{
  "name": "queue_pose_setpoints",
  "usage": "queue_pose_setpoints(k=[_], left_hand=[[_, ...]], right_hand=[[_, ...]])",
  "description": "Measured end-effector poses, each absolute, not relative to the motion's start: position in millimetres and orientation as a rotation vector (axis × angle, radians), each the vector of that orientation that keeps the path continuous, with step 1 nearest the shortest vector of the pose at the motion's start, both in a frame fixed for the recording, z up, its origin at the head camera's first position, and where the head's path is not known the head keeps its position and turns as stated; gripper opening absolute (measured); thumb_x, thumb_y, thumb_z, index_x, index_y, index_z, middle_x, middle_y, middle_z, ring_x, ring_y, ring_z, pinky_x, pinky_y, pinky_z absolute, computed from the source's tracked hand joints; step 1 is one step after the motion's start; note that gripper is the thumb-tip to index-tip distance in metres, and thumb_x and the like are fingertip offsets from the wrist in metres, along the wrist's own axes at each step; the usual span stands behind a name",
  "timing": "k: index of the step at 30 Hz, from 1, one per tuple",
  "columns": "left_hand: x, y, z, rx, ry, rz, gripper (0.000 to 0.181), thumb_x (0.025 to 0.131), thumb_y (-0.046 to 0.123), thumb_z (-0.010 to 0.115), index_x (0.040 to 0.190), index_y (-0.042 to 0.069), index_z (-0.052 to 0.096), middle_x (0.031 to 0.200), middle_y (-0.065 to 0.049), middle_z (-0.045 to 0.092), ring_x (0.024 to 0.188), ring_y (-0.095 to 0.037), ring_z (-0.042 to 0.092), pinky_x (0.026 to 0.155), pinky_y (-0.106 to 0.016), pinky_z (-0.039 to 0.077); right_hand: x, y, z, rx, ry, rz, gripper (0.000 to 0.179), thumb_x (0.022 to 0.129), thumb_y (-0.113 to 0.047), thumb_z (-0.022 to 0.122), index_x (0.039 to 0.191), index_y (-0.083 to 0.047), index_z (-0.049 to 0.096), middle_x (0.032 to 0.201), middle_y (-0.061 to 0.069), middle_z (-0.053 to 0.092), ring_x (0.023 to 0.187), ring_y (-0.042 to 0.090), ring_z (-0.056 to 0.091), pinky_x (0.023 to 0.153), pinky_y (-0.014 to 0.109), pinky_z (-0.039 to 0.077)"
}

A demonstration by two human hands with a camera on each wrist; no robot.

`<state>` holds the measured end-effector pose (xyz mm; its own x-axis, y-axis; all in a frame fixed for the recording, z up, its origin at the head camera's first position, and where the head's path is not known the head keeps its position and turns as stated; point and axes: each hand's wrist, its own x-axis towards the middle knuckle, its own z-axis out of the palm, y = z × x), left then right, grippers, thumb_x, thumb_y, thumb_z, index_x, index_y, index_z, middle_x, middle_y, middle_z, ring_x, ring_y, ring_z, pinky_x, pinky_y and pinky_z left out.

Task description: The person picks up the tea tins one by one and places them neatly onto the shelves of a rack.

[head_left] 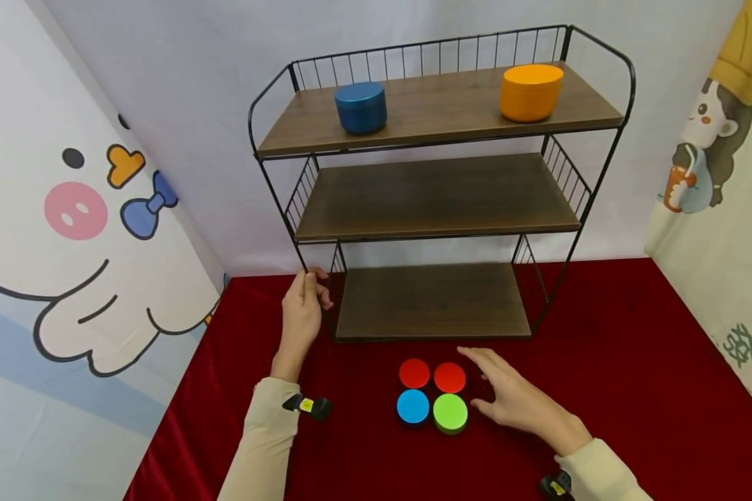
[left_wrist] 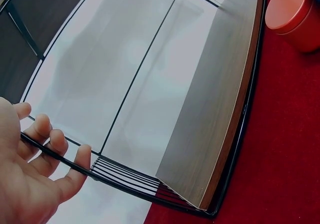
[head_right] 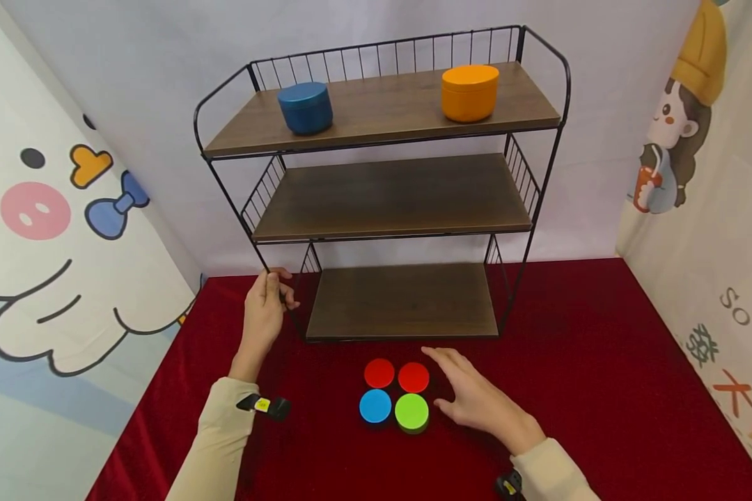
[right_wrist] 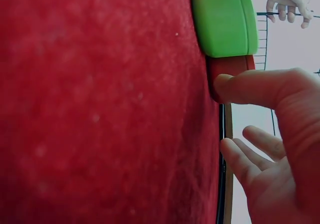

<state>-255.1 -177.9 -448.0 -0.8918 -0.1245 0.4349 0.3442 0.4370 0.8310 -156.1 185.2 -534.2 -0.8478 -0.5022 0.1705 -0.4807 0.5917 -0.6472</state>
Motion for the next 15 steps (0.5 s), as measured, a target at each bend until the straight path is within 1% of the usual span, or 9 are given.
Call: queue_pose_setpoints(k=[8, 15], left_hand=[[-254.9, -177.8, -448.3, -0.188, -2.267, -1.448, 0.046, 0.112, 0.036, 0.031, 0.11, 0.002, 0.061, 0.07, -0.019, 0.06, 0.063, -0.022, 0.063, 0.062, -0.021, 0.055], [-254.7, -178.5, -448.5, -0.184, -2.271, -1.449, 0.046, 0.112, 0.036, 0.031, 0.11, 0.002, 0.061, 0.07, -0.019, 0.059, 0.063, -0.023, 0.063, 0.063, -0.021, 0.055]], right_hand=[[-163.7, 177.7, -537.3, -0.89, 2.767, -1.068, 0.08, 0.085, 0.002, 0.081, 0.154, -0.007, 0.042, 0.147, 0.019, 0.049, 0.124, 0.031, 0.06, 0.093, 0.035, 0.059], [-166.6, 171.6, -538.6, -0.953, 2.761, -1.073, 0.07, 0.085, 0.005, 0.079, 0.148, -0.003, 0.05, 0.141, 0.02, 0.053, 0.12, 0.031, 0.062, 0.092, 0.035, 0.06]])
